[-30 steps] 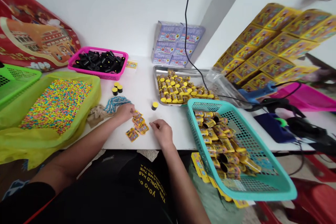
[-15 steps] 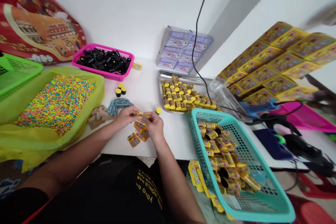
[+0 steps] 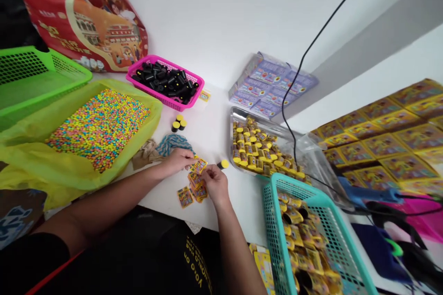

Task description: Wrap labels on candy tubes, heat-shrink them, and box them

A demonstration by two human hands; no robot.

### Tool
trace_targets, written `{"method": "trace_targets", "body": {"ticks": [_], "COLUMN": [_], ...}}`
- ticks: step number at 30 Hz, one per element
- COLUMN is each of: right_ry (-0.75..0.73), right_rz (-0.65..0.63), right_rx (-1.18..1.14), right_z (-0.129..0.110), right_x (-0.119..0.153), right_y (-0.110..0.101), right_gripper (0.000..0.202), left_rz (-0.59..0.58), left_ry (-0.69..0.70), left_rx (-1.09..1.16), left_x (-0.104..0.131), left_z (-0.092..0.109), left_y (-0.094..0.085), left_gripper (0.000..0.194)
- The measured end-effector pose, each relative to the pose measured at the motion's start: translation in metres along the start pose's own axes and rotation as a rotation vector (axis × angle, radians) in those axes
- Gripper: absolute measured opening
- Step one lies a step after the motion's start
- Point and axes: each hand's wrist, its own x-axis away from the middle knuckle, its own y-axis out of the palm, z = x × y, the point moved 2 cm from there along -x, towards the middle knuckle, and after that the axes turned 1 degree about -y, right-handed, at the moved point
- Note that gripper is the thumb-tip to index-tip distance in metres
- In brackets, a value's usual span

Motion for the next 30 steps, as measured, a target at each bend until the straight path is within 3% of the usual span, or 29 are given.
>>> {"method": "trace_targets", "body": {"ticks": [6, 9, 12, 15, 18, 20, 23, 25, 27, 30], "right_ry": [0.072, 0.087, 0.08, -0.105, -0.334, -0.393, -0.355, -0.325, -0.299, -0.234], "right_rz": [-0.061, -0.037, -0.066, 0.055, 0.199, 0.173, 0.04, -0.037, -0.125, -0.168], "right_rx": [0.013, 0.117, 0.387, 0.682, 0.765, 0.775, 0.836, 0.879, 0.924, 0.963], "right_z": [-0.002, 0.004, 0.006, -0.009, -0.038, -0.057, -0.077, -0.084, -0.087, -0.088], "right_x": [-0.007, -0.008, -0.006, -0.011, -0.033, -0.06, -0.109, -0.138, -0.159, -0.174], "right_y": [-0.001, -0.005, -0.01, -0.017, -0.014, 0.0, 0.038, 0.066, 0.089, 0.103], "right_gripper": [0.036, 0.036, 0.03, 0.023, 0.027, 0.026, 0.02, 0.033, 0.044, 0.039], "left_rz": [-0.036, 0.091, 0.202, 0.226, 0.243, 0.246, 0.253, 0.244, 0.225, 0.195], "left_ry": [-0.082, -0.01, 0.065, 0.073, 0.044, 0.027, -0.001, -0.012, 0.005, 0.037], "left_rx": [0.085, 0.014, -0.055, -0.105, -0.105, -0.076, -0.03, -0.006, 0.0, -0.02], "left_x": [-0.001, -0.007, -0.012, -0.014, -0.014, -0.015, -0.018, -0.02, -0.02, -0.021], "left_z": [-0.005, -0.013, -0.017, -0.016, -0.015, -0.016, -0.019, -0.022, -0.023, -0.025], "left_y": [0.001, -0.004, -0.009, -0.01, -0.01, -0.009, -0.008, -0.007, -0.007, -0.008], "left_gripper": [0.029, 0.03, 0.034, 0.033, 0.028, 0.028, 0.029, 0.032, 0.037, 0.042]}}
